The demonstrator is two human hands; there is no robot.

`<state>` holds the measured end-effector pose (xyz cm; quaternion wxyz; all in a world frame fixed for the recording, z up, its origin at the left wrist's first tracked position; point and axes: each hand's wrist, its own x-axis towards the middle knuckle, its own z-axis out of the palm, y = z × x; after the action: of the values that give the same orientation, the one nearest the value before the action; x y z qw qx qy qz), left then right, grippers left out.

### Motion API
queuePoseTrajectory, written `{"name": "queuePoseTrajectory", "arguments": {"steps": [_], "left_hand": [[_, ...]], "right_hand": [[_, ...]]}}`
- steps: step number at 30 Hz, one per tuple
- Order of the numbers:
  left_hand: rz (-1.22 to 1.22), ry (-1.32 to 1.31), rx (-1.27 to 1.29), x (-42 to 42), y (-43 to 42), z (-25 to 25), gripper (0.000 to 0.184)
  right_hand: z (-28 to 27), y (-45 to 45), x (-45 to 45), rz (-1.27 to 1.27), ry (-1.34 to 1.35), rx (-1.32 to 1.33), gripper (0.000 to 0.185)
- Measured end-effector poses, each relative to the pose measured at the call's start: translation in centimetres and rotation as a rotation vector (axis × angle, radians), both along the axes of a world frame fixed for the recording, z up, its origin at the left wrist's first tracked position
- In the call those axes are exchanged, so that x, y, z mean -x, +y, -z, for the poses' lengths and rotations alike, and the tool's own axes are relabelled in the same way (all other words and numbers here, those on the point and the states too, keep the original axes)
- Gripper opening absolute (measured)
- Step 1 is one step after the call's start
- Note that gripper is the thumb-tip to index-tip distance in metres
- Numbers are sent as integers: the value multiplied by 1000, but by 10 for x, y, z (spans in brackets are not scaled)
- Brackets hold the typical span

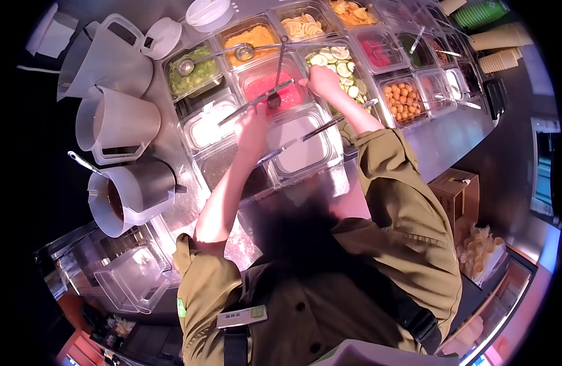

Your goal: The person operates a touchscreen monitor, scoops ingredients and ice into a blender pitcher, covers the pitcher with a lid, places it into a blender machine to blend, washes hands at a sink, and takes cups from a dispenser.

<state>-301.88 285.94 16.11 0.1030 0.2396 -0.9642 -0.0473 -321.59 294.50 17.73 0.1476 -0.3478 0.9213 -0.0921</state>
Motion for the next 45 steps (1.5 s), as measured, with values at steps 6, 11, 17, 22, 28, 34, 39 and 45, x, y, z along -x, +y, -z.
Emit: {"name": "queuePoseTrajectory", "arguments": {"steps": [6, 11, 17, 22, 28, 34, 39, 45], "left_hand": [[2, 16, -231, 4, -8, 15, 22], [43, -34, -60, -2, 0, -3, 24], [-25, 158, -263, -7, -6, 6, 18], [-54, 2, -425, 2, -20, -2, 22], [-58, -102, -286, -2, -17, -9, 32], [19, -1, -28, -3, -14, 16, 12], [-2, 7, 29, 0, -17, 10, 16], [12, 32, -48, -3, -17, 8, 23]], "right_hand": [[11, -7, 6, 25, 1, 52, 39], [11, -4, 6, 82, -51, 132, 37], [13, 13, 4, 89, -100, 68, 40], [6, 21, 2, -140, -91, 3, 38], [15, 42, 8, -326, -174, 184, 38], [23, 45, 0, -335, -18, 276, 36], [15, 34, 2, -230, -88, 132, 38], [6, 34, -6, -209, 26, 80, 34]]}}
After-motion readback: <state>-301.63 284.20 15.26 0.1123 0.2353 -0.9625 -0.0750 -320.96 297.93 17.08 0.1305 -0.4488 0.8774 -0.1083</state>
